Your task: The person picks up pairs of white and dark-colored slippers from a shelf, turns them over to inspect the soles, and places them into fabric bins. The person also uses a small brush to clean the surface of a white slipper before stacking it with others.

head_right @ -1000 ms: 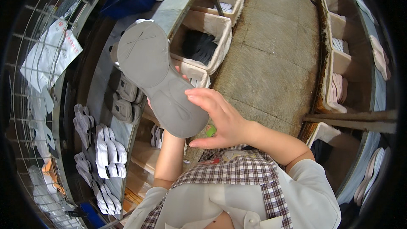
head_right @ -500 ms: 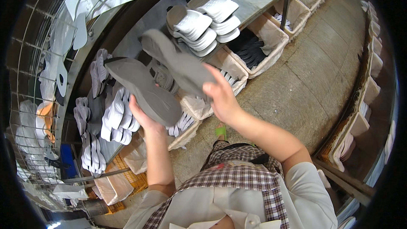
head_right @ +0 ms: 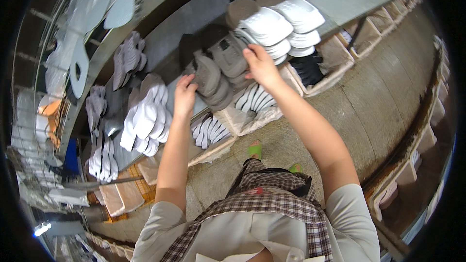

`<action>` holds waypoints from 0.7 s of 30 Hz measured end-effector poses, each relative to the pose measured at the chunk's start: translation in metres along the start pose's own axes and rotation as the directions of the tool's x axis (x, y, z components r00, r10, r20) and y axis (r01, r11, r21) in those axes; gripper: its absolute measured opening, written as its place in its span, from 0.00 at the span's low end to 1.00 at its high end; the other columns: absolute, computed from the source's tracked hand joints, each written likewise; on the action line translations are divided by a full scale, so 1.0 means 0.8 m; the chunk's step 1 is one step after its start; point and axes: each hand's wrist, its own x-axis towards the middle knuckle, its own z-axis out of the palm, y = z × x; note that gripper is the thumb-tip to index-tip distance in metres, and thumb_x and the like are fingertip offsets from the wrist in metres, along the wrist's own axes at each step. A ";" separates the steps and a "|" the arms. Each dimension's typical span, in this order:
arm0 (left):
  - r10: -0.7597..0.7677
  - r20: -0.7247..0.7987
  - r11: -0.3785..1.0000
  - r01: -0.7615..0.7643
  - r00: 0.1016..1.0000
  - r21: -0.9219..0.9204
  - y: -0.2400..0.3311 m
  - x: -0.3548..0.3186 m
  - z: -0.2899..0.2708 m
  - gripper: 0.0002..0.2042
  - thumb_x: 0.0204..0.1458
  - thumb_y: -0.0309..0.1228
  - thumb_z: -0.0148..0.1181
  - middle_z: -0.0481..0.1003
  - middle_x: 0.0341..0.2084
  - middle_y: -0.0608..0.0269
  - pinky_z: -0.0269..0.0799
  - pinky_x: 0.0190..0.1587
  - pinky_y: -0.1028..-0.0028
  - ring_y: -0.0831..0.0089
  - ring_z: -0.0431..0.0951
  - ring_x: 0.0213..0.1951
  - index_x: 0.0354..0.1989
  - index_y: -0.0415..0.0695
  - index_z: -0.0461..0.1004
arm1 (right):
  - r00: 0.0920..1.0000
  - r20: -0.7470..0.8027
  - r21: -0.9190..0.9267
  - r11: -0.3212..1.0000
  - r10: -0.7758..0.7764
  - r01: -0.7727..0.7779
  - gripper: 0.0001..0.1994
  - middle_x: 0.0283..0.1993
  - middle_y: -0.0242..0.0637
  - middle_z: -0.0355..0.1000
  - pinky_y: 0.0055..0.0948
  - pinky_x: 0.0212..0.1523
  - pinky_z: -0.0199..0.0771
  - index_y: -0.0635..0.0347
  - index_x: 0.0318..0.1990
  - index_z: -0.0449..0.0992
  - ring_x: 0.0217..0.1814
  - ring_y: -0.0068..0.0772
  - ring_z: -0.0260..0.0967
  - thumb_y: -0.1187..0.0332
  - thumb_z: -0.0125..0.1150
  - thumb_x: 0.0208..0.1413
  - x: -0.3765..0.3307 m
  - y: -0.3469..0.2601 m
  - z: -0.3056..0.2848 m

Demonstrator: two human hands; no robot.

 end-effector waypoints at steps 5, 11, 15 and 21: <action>0.162 -0.134 0.957 -0.123 0.978 0.263 0.039 -0.035 0.000 0.23 0.50 0.37 0.59 0.60 0.57 0.45 0.64 0.54 0.65 0.56 0.64 0.56 0.54 0.42 0.67 | 0.980 0.012 -0.221 0.955 -0.199 0.197 0.19 0.29 0.33 0.68 0.19 0.22 0.64 0.67 0.48 0.71 0.24 0.19 0.64 0.59 0.53 0.59 0.005 0.017 -0.011; 0.315 -0.110 0.949 -0.315 0.943 0.019 0.113 -0.154 -0.101 0.18 0.52 0.21 0.53 0.64 0.53 0.56 0.71 0.42 0.80 0.70 0.70 0.50 0.53 0.42 0.65 | 0.967 0.043 -0.113 0.960 -0.252 0.256 0.13 0.29 0.24 0.65 0.16 0.26 0.59 0.64 0.45 0.72 0.26 0.13 0.58 0.64 0.55 0.58 -0.051 0.053 -0.047; 0.325 -0.350 0.944 -0.281 0.878 0.172 0.129 -0.169 -0.219 0.15 0.54 0.21 0.50 0.71 0.44 0.58 0.69 0.37 0.80 0.73 0.75 0.39 0.52 0.38 0.63 | 0.993 0.108 -0.078 0.995 -0.045 0.054 0.09 0.27 0.21 0.63 0.14 0.25 0.57 0.61 0.41 0.73 0.25 0.10 0.55 0.67 0.54 0.59 -0.105 0.100 -0.070; 0.176 -0.372 0.982 -0.136 0.911 0.131 0.023 -0.050 -0.379 0.16 0.55 0.26 0.51 0.71 0.42 0.59 0.69 0.36 0.79 0.73 0.75 0.38 0.52 0.38 0.62 | 0.971 0.062 -0.078 0.971 0.230 -0.225 0.06 0.26 0.22 0.64 0.15 0.25 0.59 0.59 0.39 0.73 0.25 0.12 0.58 0.67 0.54 0.58 -0.228 0.181 -0.080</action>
